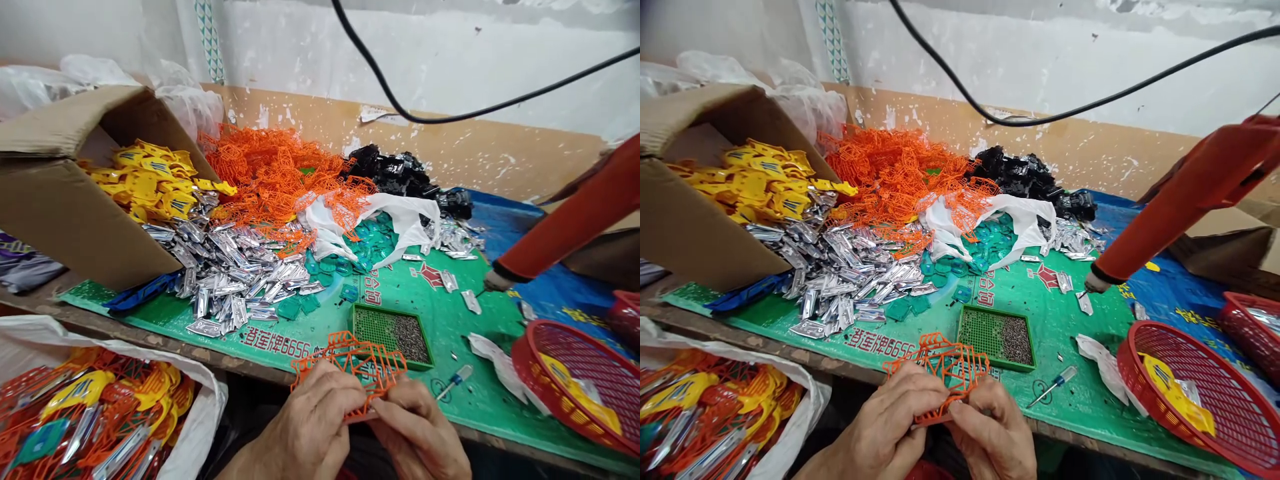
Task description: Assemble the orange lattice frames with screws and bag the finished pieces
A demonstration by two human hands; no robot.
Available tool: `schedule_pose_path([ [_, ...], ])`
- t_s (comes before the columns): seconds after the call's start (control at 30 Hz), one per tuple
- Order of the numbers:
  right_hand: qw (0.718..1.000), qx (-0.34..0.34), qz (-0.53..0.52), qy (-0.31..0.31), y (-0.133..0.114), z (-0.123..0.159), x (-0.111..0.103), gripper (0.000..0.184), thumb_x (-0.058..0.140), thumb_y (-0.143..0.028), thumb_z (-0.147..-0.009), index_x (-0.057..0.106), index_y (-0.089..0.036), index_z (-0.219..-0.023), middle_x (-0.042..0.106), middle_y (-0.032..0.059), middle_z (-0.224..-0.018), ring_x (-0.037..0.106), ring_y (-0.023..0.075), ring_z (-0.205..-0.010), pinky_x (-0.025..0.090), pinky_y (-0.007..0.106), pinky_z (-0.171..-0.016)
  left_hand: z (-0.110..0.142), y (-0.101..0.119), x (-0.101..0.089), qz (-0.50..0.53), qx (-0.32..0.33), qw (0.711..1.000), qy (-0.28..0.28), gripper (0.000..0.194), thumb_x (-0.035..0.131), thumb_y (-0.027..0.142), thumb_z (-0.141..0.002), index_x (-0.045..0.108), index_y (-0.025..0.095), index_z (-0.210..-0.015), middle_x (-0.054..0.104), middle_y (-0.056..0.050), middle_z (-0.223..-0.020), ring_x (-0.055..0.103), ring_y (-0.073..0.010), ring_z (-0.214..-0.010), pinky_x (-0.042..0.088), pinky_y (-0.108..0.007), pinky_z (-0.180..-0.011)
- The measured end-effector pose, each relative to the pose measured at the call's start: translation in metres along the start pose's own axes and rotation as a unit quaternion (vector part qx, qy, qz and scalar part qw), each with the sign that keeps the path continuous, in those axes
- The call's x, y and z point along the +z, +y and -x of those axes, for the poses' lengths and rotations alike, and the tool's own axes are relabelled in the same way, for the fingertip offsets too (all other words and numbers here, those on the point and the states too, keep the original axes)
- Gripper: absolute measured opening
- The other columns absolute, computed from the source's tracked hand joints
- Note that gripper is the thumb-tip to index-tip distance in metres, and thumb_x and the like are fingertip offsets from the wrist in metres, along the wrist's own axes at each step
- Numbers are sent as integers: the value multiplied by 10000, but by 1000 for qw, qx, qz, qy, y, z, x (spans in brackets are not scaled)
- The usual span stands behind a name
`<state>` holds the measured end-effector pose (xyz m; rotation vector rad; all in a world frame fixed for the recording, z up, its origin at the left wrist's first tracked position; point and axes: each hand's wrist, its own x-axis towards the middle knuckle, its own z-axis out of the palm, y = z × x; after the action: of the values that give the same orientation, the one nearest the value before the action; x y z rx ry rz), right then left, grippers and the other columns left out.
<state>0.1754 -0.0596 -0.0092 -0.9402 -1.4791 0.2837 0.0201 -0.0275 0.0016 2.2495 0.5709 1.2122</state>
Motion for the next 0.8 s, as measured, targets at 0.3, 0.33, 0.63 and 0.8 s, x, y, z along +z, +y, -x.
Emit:
schedule_pose_path([
  [0.3,999,29,-26,-26,1,2,-1,286,613,-120,-853,672,-338,-1029,540,-20,-627,526,108,-488,430,233,-423,0,-2,0,3,5,1000,-28,380,455,-96,-786,548,116,-1087,686,-120,-921,604,-185,-861,555,-320,-771],
  [0.33,999,26,-16,-28,3,5,-3,316,613,-102,-846,673,-344,-1040,545,-20,-632,533,109,-493,434,235,-427,0,-2,-1,2,8,1000,-29,374,452,-99,-786,550,110,-1080,686,-122,-913,603,-184,-855,554,-319,-767],
  [0.63,997,-13,53,-50,21,21,-12,443,652,-127,-795,656,-395,-1148,594,-14,-620,554,166,-528,461,311,-484,-2,-4,-1,-12,20,999,-32,362,431,-99,-768,549,123,-1028,684,-108,-878,593,-173,-799,551,-316,-724],
  [0.8,983,-72,143,-92,9,6,-13,318,624,-134,-835,652,-231,-1136,593,-10,-606,520,122,-521,411,253,-487,0,-9,-2,-40,41,997,-49,362,412,-87,-785,559,142,-1024,681,-100,-892,607,-176,-810,551,-308,-743],
])
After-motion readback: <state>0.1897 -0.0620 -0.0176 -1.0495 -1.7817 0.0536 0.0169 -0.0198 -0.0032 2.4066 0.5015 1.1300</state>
